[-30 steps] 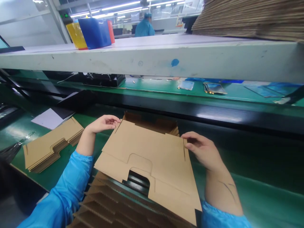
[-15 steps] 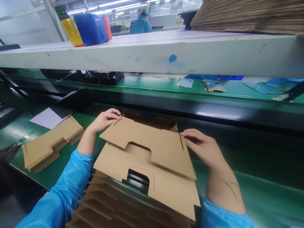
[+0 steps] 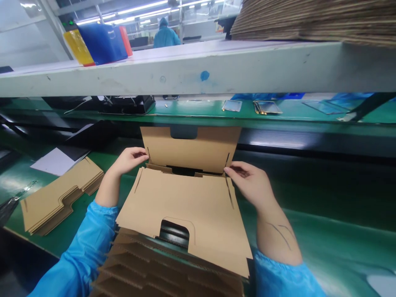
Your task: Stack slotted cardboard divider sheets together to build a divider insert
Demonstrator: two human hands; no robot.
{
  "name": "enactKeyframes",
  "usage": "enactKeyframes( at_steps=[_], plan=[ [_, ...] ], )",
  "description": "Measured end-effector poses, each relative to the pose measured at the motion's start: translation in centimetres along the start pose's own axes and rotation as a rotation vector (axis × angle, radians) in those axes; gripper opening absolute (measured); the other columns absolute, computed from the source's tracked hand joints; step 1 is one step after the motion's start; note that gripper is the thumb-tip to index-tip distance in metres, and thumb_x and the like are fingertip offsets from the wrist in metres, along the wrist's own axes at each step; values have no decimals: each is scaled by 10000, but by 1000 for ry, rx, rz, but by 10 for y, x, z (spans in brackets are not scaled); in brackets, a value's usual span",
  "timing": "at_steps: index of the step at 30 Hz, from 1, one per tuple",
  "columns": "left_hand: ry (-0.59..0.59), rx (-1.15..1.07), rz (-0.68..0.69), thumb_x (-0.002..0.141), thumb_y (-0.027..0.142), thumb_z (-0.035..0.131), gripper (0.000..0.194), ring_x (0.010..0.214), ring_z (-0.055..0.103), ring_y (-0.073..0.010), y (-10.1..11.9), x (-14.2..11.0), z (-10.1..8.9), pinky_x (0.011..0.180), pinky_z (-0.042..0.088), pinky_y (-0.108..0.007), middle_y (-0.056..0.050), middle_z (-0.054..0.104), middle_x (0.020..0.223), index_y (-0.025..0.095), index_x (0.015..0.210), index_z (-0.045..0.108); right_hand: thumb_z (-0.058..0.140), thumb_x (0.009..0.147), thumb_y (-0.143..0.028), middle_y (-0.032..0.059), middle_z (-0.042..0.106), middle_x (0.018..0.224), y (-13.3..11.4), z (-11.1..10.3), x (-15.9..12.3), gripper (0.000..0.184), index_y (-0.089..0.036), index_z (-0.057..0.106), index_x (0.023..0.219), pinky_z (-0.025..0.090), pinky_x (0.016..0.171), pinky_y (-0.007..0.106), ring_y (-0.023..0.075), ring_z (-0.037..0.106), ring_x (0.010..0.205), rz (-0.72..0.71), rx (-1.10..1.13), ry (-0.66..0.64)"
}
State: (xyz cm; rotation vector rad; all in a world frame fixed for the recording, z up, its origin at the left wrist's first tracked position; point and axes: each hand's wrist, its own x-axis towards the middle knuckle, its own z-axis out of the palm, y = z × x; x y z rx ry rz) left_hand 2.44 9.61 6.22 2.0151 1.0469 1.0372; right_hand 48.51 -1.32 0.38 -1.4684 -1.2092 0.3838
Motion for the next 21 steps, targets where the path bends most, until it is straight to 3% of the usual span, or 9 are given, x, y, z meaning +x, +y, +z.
enactKeyframes(
  at_steps=[5,9,16,19,21],
  plan=[
    [-8,-32,9,897,515,851,344,957,826,-274,3,-1,-4,901,640,-380,-126,893,1030,179,959,889,944,676,-802,149,838,1089,0,-6,0,715,-175,870,1012,688,827,386,247,785,877,-4,-12,-34],
    [-25,1,-20,867,533,878,360,878,814,-265,4,-2,-6,816,632,-366,-120,883,965,181,947,885,942,710,-781,147,840,1095,-3,-12,0,687,-177,861,1028,684,833,387,250,792,890,-40,-21,-82],
    [51,16,-16,870,586,882,448,859,804,-261,4,-2,-5,814,652,-380,-128,876,1002,176,1051,873,917,722,-709,119,814,959,-17,-9,-3,573,-183,815,925,659,773,357,216,747,794,-61,15,16],
    [94,0,53,884,527,872,540,907,799,-244,9,-1,1,818,654,-364,-131,867,1127,179,1296,835,890,759,-670,113,800,934,-23,-10,-5,522,-175,821,911,650,783,358,215,742,795,-59,-15,-10],
    [115,13,130,912,467,852,667,1012,806,-240,16,-2,6,930,677,-388,-134,851,1291,211,1517,744,889,767,-650,117,804,951,-25,-11,-5,506,-171,836,921,656,796,367,219,746,810,-66,-42,-10]
  ],
)
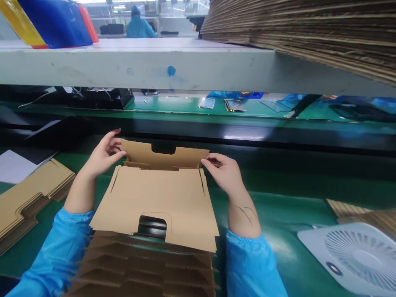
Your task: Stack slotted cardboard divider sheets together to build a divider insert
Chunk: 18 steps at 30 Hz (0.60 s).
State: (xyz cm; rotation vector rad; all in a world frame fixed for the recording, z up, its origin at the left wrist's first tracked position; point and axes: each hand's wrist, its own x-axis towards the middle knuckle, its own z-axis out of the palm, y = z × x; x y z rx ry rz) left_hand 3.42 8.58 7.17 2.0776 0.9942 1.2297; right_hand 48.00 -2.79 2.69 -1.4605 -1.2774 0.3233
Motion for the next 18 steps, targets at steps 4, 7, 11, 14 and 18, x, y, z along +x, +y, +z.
enactKeyframes(
  at_steps=[4,7,11,14,18],
  plan=[
    [58,142,102,1006,427,761,468,1094,812,-252,13,-3,4,1108,664,-444,-117,863,1326,230,1427,822,895,812,-579,115,819,1042,-3,3,-3,501,-183,876,1119,693,877,384,217,768,886,-45,49,64],
    [78,161,95,1019,455,753,356,1048,829,-266,20,-6,1,998,698,-411,-110,894,1223,223,1248,900,852,899,-533,98,828,1180,-12,7,-8,593,-232,839,1411,698,991,405,201,783,963,-113,61,113],
    [75,193,56,1009,457,755,366,1003,835,-269,25,-9,-6,957,707,-399,-104,907,1198,225,1240,917,725,1021,-539,82,837,1272,-32,0,-15,424,-267,898,1296,685,1003,433,228,798,1036,-232,-170,104],
    [-26,243,19,995,400,723,316,1016,836,-279,26,-8,-9,1010,695,-410,-96,908,1160,230,1160,933,635,1060,-582,64,842,1277,-39,-9,-16,433,-265,924,1114,663,1063,481,283,800,1174,-290,-320,-30],
    [-229,326,25,903,237,604,375,1076,819,-277,27,-8,-14,1065,675,-425,-93,867,1216,252,1041,952,556,1073,-685,73,832,1338,-40,-17,-14,564,-261,927,1107,658,1082,494,307,797,1235,-166,-378,-308]
  ],
)
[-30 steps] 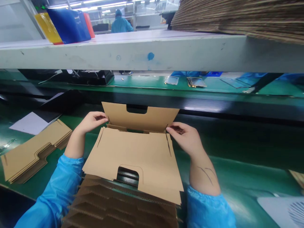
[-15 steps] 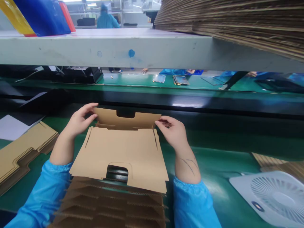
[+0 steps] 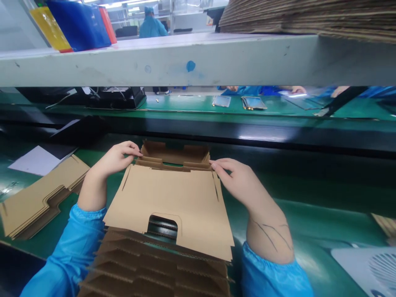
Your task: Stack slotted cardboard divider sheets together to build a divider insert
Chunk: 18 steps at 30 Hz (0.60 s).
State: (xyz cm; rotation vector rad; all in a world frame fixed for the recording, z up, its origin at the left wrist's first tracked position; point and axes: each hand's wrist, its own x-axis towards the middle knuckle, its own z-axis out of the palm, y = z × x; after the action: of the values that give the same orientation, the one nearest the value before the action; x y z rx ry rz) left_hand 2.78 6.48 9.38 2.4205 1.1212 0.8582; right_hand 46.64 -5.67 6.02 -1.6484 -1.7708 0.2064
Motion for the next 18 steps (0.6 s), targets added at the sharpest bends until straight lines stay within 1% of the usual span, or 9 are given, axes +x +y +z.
enactKeyframes(
  at_steps=[2,4,6,7,9,11,13,15,18],
  plan=[
    [-36,27,-16,902,210,549,442,1159,807,-283,1,-3,-6,1131,655,-436,-96,845,1293,253,1075,954,493,1091,-711,75,822,1379,-2,-4,-2,624,-260,921,1150,652,1129,501,308,788,1297,46,36,-14],
    [-67,23,-56,987,266,528,453,1256,793,-298,4,-8,-14,1200,623,-443,-97,838,1374,255,1167,944,468,1079,-743,60,820,1388,-6,-10,-5,654,-284,915,1214,635,1179,541,316,787,1310,85,45,28],
    [-136,-30,-125,1067,439,576,464,1253,798,-311,8,-14,-24,1157,642,-433,-112,836,1395,252,1349,893,537,1013,-803,50,830,1351,-8,-15,-8,663,-314,908,1262,655,1132,556,322,813,1223,129,39,27],
    [-191,-61,-160,1055,545,645,533,1206,808,-314,9,-17,-29,1090,665,-421,-123,837,1378,248,1450,844,593,967,-835,52,841,1306,-7,-18,-11,674,-322,907,1269,677,1067,539,319,826,1151,146,30,-7],
    [-295,-86,-205,902,671,859,804,1078,814,-305,12,-23,-38,941,681,-388,-129,838,1294,233,1570,761,696,881,-870,69,856,1167,-4,-19,-17,697,-312,914,1236,694,873,472,302,833,974,162,-11,-76],
    [-345,-42,-208,705,644,1035,1015,994,801,-288,16,-29,-44,859,661,-358,-101,830,1193,236,1587,742,740,847,-886,90,847,1015,0,-17,-24,705,-282,921,1161,640,678,409,286,814,827,155,-73,-78],
    [-328,16,-211,612,608,1102,1099,929,795,-271,22,-36,-47,792,633,-329,-56,821,1089,263,1590,739,752,851,-891,97,827,910,1,-13,-32,685,-267,917,1080,545,534,370,276,788,722,142,-130,-29],
    [-288,30,-232,653,631,1087,1070,843,797,-260,31,-44,-47,705,605,-316,-30,822,1004,282,1599,728,755,873,-871,88,819,868,-3,-10,-40,641,-277,911,1055,469,460,349,267,766,654,123,-155,-2],
    [-201,74,-241,864,674,940,840,828,828,-282,48,-56,-44,690,609,-338,-50,868,1005,273,1575,744,758,909,-782,63,831,895,-11,-8,-53,541,-320,912,1146,422,430,337,264,763,639,115,-168,-4]
  ],
)
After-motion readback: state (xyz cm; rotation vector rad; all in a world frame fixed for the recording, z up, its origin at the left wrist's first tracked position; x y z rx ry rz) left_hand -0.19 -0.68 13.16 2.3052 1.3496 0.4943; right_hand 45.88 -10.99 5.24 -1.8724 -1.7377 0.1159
